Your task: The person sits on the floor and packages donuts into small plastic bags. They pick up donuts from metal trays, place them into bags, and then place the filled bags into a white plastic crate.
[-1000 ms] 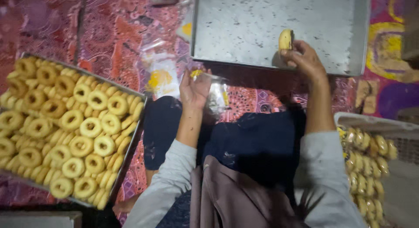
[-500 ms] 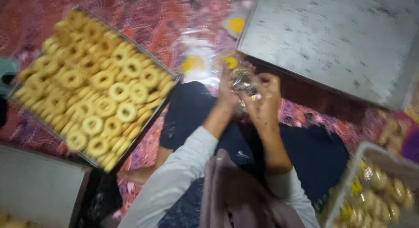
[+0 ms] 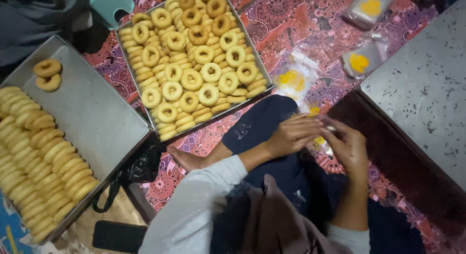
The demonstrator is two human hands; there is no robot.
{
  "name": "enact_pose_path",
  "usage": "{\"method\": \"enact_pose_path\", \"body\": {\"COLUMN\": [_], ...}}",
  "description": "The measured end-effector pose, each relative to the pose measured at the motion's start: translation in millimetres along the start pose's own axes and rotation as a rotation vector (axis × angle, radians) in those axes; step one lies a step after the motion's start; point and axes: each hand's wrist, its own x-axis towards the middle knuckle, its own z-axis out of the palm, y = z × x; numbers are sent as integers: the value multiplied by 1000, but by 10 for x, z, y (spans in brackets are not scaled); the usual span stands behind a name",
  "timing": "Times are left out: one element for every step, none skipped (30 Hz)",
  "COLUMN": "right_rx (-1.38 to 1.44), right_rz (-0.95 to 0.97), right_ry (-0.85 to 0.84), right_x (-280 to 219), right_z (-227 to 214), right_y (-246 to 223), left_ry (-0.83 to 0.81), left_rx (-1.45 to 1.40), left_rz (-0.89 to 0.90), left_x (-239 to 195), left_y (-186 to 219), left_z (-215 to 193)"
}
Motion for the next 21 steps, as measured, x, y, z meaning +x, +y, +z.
{"method": "enact_pose_path", "body": {"right_rx": [-109,-157,-204,-254,-241,-228,-217,-277,-335,-395,-376,-357,-335,-300,-264,-222,-232,-243,-255,-255,-255], "right_rz": [33,26,20,22,-75,-186,-299,-363,-426,-499,-384,-270,-156,-166,-177,-171,-281,-400,-519,-556,-593], "right_ry": [5,-10,-25,-40,111,255,397,307,214,125,70,17,-35,46,128,200,219,246,272,264,255], "right_x": [-13,-75,-125,-197,-252,-263,-308,-318,-327,-312,-306,-300,-296,-288,-278,-327,-365,-289,-210,-194,-183], "right_z": [65,113,157,169,192,247,298,381,471,516,550,584,602,592,571,577,579,570,567,577,607], "right_y": [-93,-177,-243,-272,-291,-320,-348,-372,-396,-411,-427,-447,-463,-463,-451,-432,-407,-384,-363,-343,-322], "left_ry": [31,73,110,132,151,180,206,216,226,239,227,214,201,206,211,215,217,216,215,186,157], "left_rx": [-49,-101,-150,-202,-253,-466,-677,-736,-794,-851,-866,-881,-896,-852,-807,-761,-744,-727,-709,-678,-647], "left_rz": [-53,-199,-348,-419,-491,-629,-768,-750,-732,-703,-721,-739,-756,-738,-720,-721,-723,-713,-702,-664,-626], "left_x": [-41,-102,-166,-237,-290,-325,-369,-402,-433,-426,-424,-418,-411,-410,-408,-482,-550,-519,-499,-522,-567], "left_y": [11,41,49,32,-19,-76,-116,-168,-207,-260,-298,-334,-366,-392,-426,-419,-419,-495,-556,-568,-564], "left_z": [-86,-145,-201,-243,-286,-314,-325,-338,-341,-328,-318,-310,-300,-278,-251,-240,-219,-196,-172,-141,-112]}}
